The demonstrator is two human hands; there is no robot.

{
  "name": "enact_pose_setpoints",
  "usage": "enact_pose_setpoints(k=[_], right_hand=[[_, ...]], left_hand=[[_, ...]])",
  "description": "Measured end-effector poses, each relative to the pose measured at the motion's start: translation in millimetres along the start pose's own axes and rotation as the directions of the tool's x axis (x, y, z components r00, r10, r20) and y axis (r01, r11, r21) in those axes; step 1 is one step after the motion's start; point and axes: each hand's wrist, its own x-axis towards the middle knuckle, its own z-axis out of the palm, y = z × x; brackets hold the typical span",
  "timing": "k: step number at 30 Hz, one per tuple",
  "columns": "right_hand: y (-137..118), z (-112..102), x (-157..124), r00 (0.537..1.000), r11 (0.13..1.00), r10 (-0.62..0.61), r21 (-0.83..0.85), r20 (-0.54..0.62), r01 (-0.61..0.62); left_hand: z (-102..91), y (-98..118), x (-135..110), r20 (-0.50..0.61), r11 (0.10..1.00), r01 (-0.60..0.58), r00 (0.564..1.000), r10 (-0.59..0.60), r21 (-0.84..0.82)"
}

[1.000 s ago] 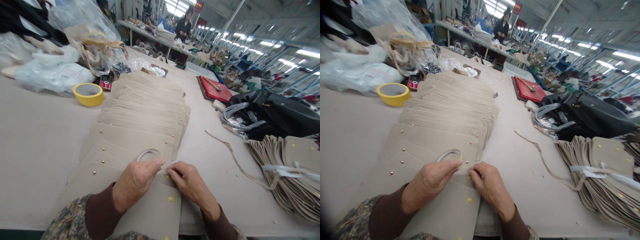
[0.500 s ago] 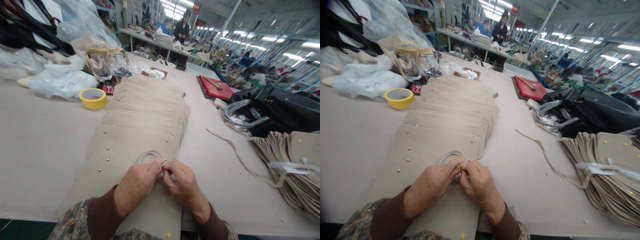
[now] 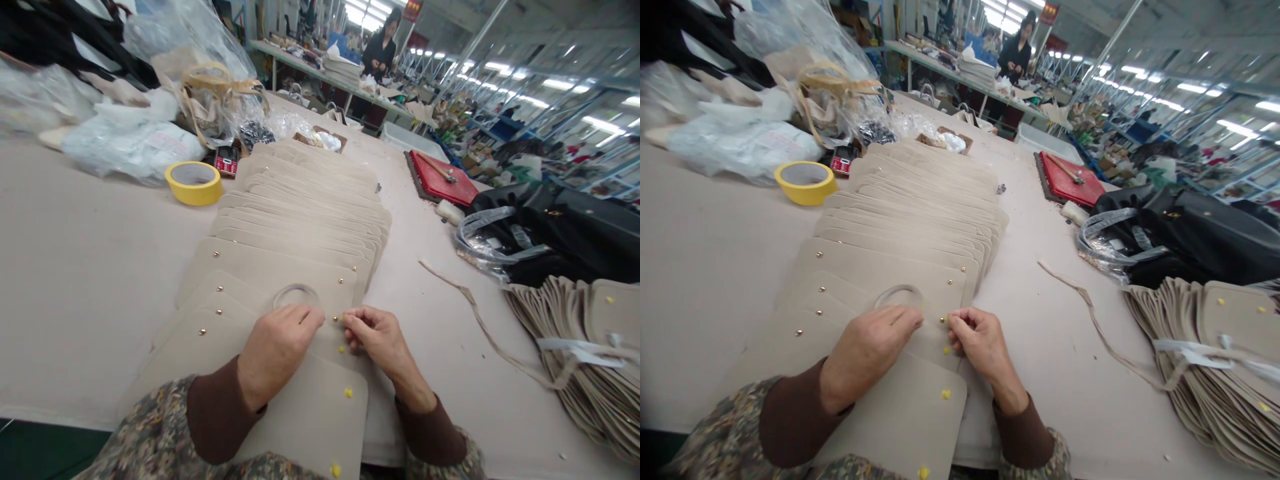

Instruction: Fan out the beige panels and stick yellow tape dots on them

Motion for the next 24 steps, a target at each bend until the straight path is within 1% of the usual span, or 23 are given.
enact_pose_setpoints(k=[1, 3, 5, 8, 11, 14, 16, 18, 20, 22, 24], right_hand=[[1.8, -2.3, 2.4, 0.999, 1.0, 0.017, -0.024, 0.032, -0.016], [3.2, -3.3, 4.8, 0.998, 0.996, 0.026, -0.085, 0.052, -0.022], [1.5, -0.5, 5.4, 0.999, 0.984, -0.001, -0.176, 0.048, 0.009], [-5.4, 5.5, 4.7, 0.992, 0.926, -0.116, -0.356, 0.041, 0.123], [-12.9, 10.0, 3.5, 0.969, 0.819, -0.24, -0.523, 0.058, 0.234], [-16.2, 13.0, 3.4, 0.947, 0.736, -0.31, -0.608, 0.087, 0.296], [-15.2, 14.1, 4.6, 0.942, 0.713, -0.321, -0.628, 0.101, 0.31], [-12.3, 13.7, 6.0, 0.946, 0.715, -0.312, -0.633, 0.093, 0.298], [-8.3, 11.1, 6.1, 0.954, 0.736, -0.297, -0.627, 0.038, 0.254], [-4.0, 7.0, 3.6, 0.967, 0.788, -0.256, -0.582, -0.01, 0.203], [-0.2, 3.5, -1.7, 0.975, 0.83, -0.224, -0.526, -0.012, 0.185]], left_hand=[[1.9, -1.9, 0.5, 0.071, 0.999, 0.023, 0.997, -0.026, 0.047], [4.9, -4.2, 1.8, 0.184, 0.994, 0.042, 0.981, -0.06, 0.101], [6.4, -4.9, 2.9, 0.237, 0.992, 0.049, 0.969, -0.075, 0.114], [6.5, -4.7, 3.8, 0.255, 0.992, 0.053, 0.963, -0.081, 0.117], [5.7, -5.1, 4.4, 0.258, 0.993, 0.054, 0.963, -0.081, 0.109], [5.6, -6.2, 4.6, 0.263, 0.994, 0.057, 0.962, -0.079, 0.09], [5.9, -6.8, 4.2, 0.27, 0.995, 0.058, 0.96, -0.078, 0.079], [6.2, -7.2, 3.6, 0.273, 0.996, 0.057, 0.959, -0.076, 0.075], [6.2, -7.4, 3.0, 0.266, 0.996, 0.056, 0.961, -0.074, 0.075], [6.0, -7.5, 2.6, 0.255, 0.996, 0.055, 0.964, -0.073, 0.075], [5.8, -7.8, 2.2, 0.245, 0.996, 0.054, 0.967, -0.07, 0.073]])
